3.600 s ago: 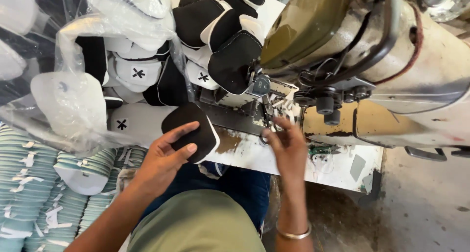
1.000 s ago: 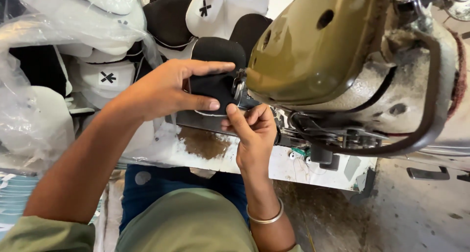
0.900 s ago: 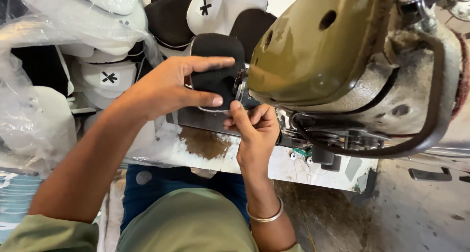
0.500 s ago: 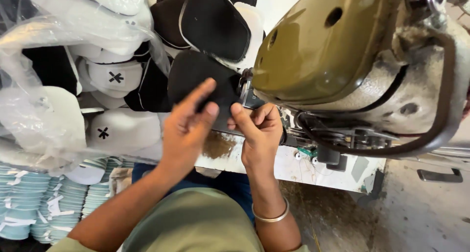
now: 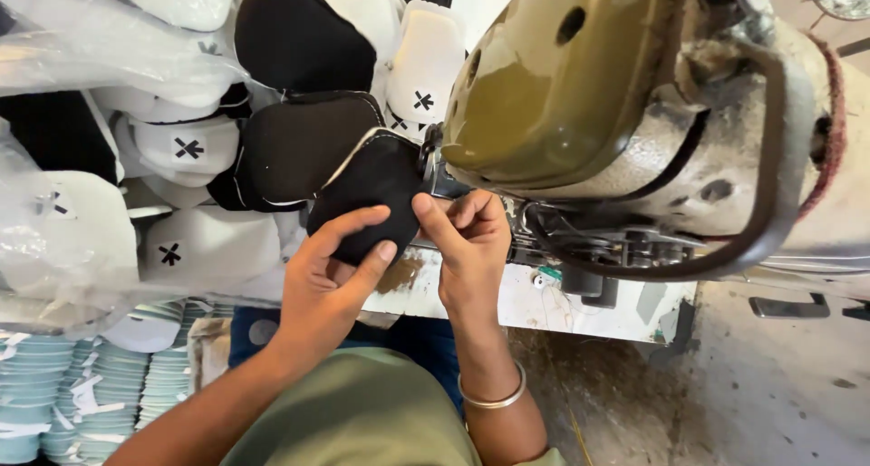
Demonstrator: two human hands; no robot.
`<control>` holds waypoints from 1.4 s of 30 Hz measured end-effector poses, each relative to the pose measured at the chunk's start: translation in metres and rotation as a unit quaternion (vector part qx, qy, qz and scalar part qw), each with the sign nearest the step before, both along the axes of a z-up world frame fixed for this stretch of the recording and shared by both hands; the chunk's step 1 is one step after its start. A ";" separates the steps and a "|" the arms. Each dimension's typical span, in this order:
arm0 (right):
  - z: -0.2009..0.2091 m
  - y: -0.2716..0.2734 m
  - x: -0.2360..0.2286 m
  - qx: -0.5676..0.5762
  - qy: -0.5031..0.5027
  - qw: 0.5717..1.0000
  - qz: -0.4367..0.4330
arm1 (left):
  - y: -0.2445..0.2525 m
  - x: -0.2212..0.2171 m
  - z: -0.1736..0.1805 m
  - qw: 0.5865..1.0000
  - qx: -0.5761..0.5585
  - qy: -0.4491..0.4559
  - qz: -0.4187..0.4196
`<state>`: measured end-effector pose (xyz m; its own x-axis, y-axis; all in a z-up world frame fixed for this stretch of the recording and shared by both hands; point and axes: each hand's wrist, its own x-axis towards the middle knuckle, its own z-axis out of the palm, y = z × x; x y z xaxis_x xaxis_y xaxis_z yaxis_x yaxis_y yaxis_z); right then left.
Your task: The person uses a sewing machine to stitch the edges of black and white fabric pieces, likely face masks. They repeatedly pick up a piece, guide it under the needle, sew along the perimeter, and then place the finished item on a growing pile to the left.
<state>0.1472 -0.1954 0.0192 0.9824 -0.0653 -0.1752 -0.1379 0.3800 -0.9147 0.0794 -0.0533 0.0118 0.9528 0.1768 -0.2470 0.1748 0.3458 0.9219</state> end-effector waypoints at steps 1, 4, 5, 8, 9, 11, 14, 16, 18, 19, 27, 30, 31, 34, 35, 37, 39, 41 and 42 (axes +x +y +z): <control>-0.002 0.000 0.001 -0.001 -0.001 1.000 0.000 | -0.001 0.004 -0.002 1.000 -0.001 -0.001 0.000; -0.007 -0.001 0.001 -0.001 -0.018 1.000 -0.009 | -0.003 0.014 -0.001 0.998 0.048 -0.044 0.001; -0.007 -0.001 0.001 -0.005 -0.021 1.000 -0.010 | -0.003 0.019 0.004 0.998 0.026 -0.064 0.004; -0.006 -0.003 -0.002 -0.010 -0.033 0.999 -0.002 | -0.001 0.028 0.007 0.998 0.039 -0.047 -0.006; -0.005 -0.004 -0.003 -0.014 -0.040 0.999 0.008 | -0.001 0.029 0.006 0.997 0.071 -0.008 -0.019; 0.004 -0.012 -0.009 -0.067 -0.058 0.996 0.009 | 0.001 0.037 0.009 0.996 0.048 -0.067 -0.024; 0.008 -0.052 -0.024 -0.190 -0.120 0.972 -0.076 | 0.005 0.050 0.018 0.989 0.035 -0.136 -0.039; 0.013 -0.102 -0.026 -0.253 -0.161 0.941 -0.159 | 0.011 0.058 0.025 0.987 0.047 -0.143 -0.047; 0.025 -0.169 -0.017 -0.586 -0.393 0.592 -0.388 | 0.016 0.068 0.033 0.982 0.139 -0.108 -0.075; 0.032 -0.169 -0.016 -0.585 -0.395 0.593 -0.387 | 0.018 0.071 0.033 0.982 0.140 -0.108 -0.073; -0.023 -0.224 -0.032 -0.734 -0.325 0.453 -0.388 | 0.030 0.064 0.024 0.992 0.040 -0.070 -0.094; 0.010 -0.241 -0.024 -0.681 -0.405 0.482 -0.374 | 0.049 0.029 0.025 0.932 0.289 -0.217 -0.009; 0.019 -0.226 -0.026 -0.676 -0.409 0.486 -0.373 | 0.062 0.016 0.021 0.931 0.294 -0.217 -0.003; 0.026 -0.189 -0.038 -0.515 -0.382 0.650 -0.407 | 0.098 -0.014 0.015 0.860 0.460 -0.201 0.093; 0.013 -0.179 -0.046 -0.486 -0.382 0.697 -0.363 | 0.111 -0.023 0.016 0.790 0.571 -0.171 0.144; -0.004 -0.143 -0.061 -0.451 -0.382 0.742 -0.316 | 0.134 -0.037 0.015 0.703 0.671 -0.136 0.194; -0.009 -0.094 -0.076 -0.461 -0.196 0.852 -0.150 | 0.152 -0.048 0.012 0.619 0.755 -0.048 0.211; -0.003 -0.056 -0.088 -0.464 -0.195 0.861 -0.070 | 0.159 -0.058 0.011 0.632 0.745 -0.038 0.209; 0.001 -0.037 -0.092 -0.466 -0.193 0.864 0.009 | 0.162 -0.062 0.010 0.646 0.734 -0.028 0.207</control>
<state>0.0548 -0.2325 0.0202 0.9581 0.0152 0.2860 0.2478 -0.5443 -0.8014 0.0177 0.1091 0.0220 0.7489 0.4234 0.5098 0.2993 -0.9024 0.3099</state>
